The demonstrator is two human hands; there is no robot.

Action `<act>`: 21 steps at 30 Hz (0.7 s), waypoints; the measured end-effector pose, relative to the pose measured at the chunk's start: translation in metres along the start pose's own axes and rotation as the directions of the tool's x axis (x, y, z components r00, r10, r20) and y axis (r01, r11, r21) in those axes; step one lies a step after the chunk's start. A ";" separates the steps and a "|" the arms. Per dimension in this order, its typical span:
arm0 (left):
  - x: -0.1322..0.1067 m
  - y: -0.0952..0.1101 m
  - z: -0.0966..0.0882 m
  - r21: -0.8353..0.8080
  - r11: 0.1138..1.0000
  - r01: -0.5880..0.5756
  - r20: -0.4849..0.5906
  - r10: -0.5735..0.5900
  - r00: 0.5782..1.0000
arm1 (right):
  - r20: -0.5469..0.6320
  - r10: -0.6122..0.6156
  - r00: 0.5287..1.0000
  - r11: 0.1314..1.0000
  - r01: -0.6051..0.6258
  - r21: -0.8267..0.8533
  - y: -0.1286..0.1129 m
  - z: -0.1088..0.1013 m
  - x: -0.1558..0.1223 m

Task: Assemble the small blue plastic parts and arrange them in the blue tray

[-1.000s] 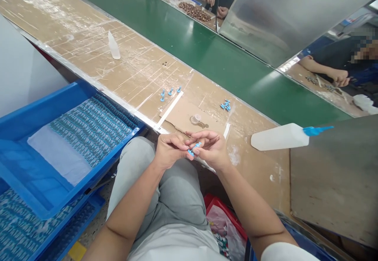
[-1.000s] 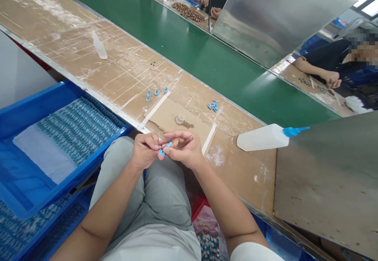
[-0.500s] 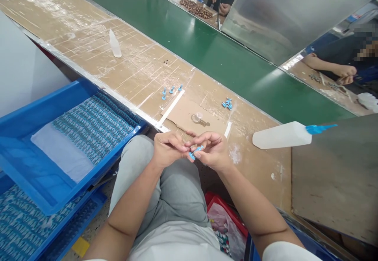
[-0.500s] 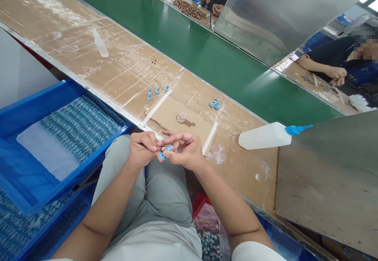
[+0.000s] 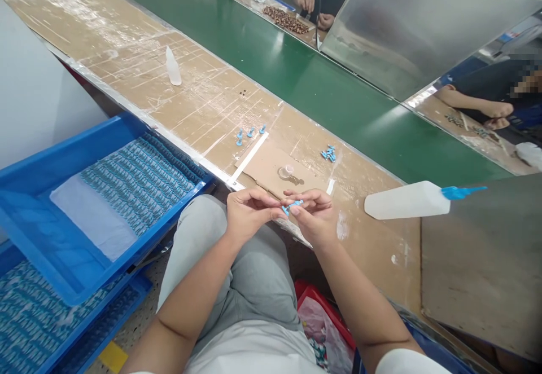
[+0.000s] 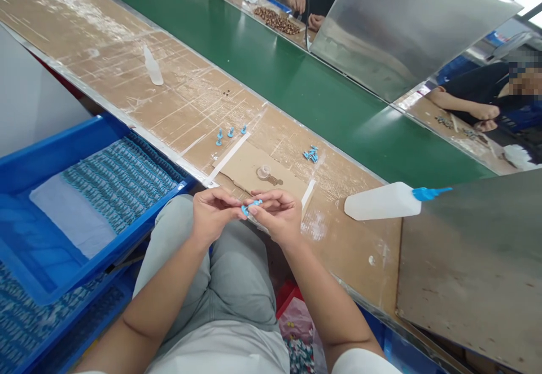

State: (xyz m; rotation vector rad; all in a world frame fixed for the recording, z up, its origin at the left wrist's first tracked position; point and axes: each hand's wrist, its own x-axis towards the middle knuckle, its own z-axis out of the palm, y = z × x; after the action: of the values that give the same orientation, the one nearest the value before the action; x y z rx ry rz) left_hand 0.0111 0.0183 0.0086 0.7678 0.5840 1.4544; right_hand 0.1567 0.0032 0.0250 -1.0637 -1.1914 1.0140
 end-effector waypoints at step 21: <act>-0.023 0.000 0.016 0.387 0.902 -0.192 -0.113 0.253 0.961 | -0.269 -0.459 0.847 0.863 0.354 -0.360 -0.001 0.026 -0.001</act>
State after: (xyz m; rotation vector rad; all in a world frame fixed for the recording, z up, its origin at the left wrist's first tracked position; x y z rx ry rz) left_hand 0.0218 -0.0064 0.0161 1.0487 0.9401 1.6498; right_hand 0.1312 0.0046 0.0273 -1.0990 -1.2287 0.2941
